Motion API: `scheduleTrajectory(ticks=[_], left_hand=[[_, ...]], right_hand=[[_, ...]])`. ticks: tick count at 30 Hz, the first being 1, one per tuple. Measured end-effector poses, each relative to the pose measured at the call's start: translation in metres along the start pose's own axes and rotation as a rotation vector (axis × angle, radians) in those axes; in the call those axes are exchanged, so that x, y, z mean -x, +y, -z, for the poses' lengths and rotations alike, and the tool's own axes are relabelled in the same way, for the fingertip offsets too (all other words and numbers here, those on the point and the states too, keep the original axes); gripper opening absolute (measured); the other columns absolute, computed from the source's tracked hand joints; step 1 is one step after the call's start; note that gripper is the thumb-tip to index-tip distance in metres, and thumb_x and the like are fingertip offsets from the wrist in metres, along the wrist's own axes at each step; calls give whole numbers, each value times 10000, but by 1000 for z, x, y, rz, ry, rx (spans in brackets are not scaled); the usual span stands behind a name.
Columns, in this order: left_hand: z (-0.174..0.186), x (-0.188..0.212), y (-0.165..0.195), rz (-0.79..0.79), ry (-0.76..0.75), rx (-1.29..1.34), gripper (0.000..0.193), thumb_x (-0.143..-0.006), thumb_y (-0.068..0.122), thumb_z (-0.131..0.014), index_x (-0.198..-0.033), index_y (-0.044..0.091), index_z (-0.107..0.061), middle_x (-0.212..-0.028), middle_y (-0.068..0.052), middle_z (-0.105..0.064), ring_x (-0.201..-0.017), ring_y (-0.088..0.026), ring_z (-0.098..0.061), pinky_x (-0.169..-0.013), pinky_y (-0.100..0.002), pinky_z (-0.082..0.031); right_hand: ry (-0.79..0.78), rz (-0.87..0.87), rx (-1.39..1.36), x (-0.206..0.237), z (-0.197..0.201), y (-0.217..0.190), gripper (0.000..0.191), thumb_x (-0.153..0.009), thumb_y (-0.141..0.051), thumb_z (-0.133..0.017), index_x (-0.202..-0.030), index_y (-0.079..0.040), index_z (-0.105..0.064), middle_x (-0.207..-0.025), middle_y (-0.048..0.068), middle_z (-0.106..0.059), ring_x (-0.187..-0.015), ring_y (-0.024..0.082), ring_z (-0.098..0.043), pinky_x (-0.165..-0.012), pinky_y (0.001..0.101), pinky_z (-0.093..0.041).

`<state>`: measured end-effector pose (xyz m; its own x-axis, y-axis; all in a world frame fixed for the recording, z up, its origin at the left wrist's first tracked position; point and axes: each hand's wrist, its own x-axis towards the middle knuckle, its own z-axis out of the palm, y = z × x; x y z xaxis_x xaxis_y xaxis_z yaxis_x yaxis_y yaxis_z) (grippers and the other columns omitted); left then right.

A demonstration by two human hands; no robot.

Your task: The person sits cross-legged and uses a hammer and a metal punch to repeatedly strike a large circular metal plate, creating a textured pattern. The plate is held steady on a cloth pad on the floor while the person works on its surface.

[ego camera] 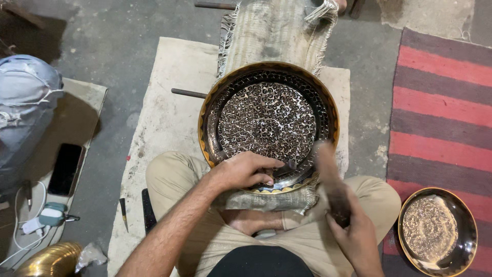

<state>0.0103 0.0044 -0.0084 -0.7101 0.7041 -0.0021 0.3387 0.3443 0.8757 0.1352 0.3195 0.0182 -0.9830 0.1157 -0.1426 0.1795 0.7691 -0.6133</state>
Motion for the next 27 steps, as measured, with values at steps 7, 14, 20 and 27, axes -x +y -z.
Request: scheduleTrajectory(ticks=[7, 14, 20, 27], left_hand=[[2, 0, 1, -19, -18, 2, 510, -885, 257, -767, -1363, 130, -644, -1262, -110, -733, -1106, -274, -732, -970, -390, -579], [3, -1, 0, 4, -35, -15, 502, -893, 262, -746, -1373, 160, -645, -1255, -98, -737, -1088, -262, -742, -977, -387, -580], [2, 0, 1, 16, -38, 2, 492, -898, 265, -738, -1374, 180, -647, -1251, -86, -743, -1081, -255, -748, -981, -384, -580], [1, 0, 2, 60, -59, 0, 480, -898, 262, -726, -1368, 198, -651, -1251, -70, -742, -1067, -243, -750, -970, -380, -583]], right_hand=[[-4, 89, 100, 3, -2, 6, 751, -766, -124, -776, -1468, -133, -508, -1120, 200, -734, -1004, 326, -725, -837, 393, -553], [0, -40, -75, 7, -7, 6, 733, -784, -158, -794, -1456, -152, -499, -969, 157, -753, -875, 295, -744, -785, 380, -570], [24, 8, -53, 10, -5, 4, 747, -769, -145, -790, -1453, -148, -490, -1014, 175, -742, -892, 330, -754, -793, 397, -571], [9, 70, 38, 10, -5, 8, 832, -711, -122, -798, -1481, -160, -485, -1126, 227, -710, -993, 360, -736, -803, 413, -569]])
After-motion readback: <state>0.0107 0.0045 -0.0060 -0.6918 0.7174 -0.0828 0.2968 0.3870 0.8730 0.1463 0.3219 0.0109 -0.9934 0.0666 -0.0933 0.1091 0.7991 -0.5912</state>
